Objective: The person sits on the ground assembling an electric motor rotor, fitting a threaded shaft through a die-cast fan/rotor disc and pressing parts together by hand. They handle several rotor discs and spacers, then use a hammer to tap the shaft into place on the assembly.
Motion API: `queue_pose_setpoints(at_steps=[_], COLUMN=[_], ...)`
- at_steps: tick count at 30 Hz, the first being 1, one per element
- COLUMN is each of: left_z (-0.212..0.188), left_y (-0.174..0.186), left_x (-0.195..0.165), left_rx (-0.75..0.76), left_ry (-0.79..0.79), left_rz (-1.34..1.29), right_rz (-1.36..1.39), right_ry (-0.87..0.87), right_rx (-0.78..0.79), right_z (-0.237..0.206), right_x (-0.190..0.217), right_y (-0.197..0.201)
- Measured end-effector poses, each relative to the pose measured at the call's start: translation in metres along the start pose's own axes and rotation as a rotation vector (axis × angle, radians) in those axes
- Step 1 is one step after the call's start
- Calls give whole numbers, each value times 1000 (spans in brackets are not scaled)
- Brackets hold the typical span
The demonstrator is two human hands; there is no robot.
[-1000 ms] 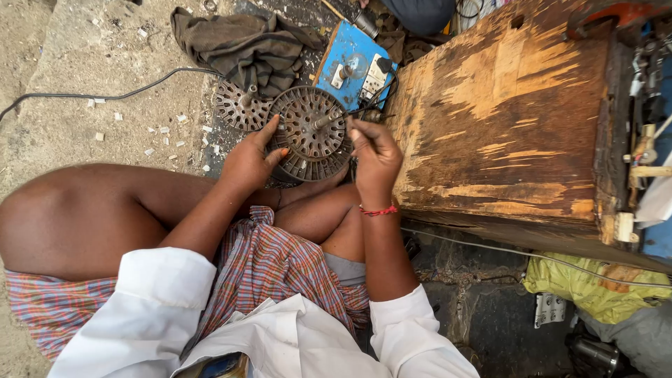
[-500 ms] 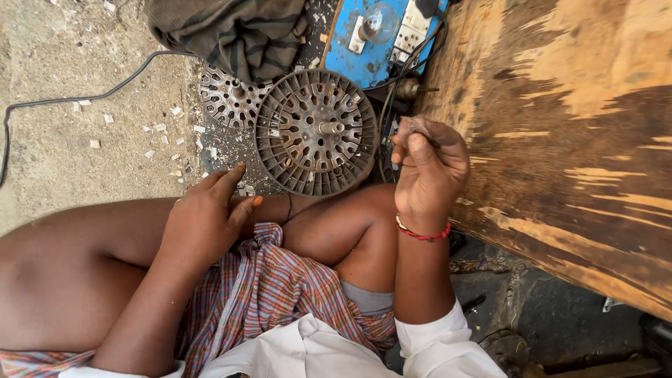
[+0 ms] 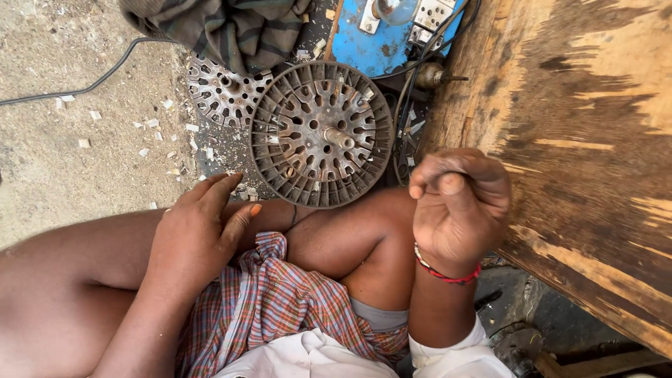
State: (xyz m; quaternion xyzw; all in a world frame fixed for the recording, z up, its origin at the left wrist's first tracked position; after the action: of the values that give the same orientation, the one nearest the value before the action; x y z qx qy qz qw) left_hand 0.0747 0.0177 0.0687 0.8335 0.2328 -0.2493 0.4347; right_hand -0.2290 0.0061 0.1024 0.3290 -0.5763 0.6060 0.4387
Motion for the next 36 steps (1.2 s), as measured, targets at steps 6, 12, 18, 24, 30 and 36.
queue_pose_setpoints(at_steps=[6,12,18,24,30,36], left_z=[3,13,19,26,31,23], left_y=[-6,-17,-23,-40,-72,-74], left_x=[3,10,14,13,-3,1], left_rx=[-33,-125,-217,-154,-21,-80], left_ry=[18,34,30,-152,-478,-339], left_rz=[-27,-92,-246,-618,-848,-702], right_rz=[-178,-195,-60,72,-73,-328], right_ry=[-79,-95,-327,-458,-658,-588], right_rx=[2,-39,-18,165,364,454], right_z=[5,19,32,26,6,-11], right_x=[-22,-47,-64,-67,-86,-101], right_y=[5,21,36,37,10,-10])
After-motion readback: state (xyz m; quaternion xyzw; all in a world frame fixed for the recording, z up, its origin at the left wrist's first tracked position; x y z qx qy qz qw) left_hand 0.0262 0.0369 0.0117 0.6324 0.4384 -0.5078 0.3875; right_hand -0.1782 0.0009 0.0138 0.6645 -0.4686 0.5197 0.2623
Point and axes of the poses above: each hand's wrist, its own z-axis towards the middle knuckle, its own y-axis out of the back of the hand, x = y × z, the point moved 1 cm from there along z, towards the middle knuckle, and after that the axes turned 6 degrees about x, right-handed, at the moved point
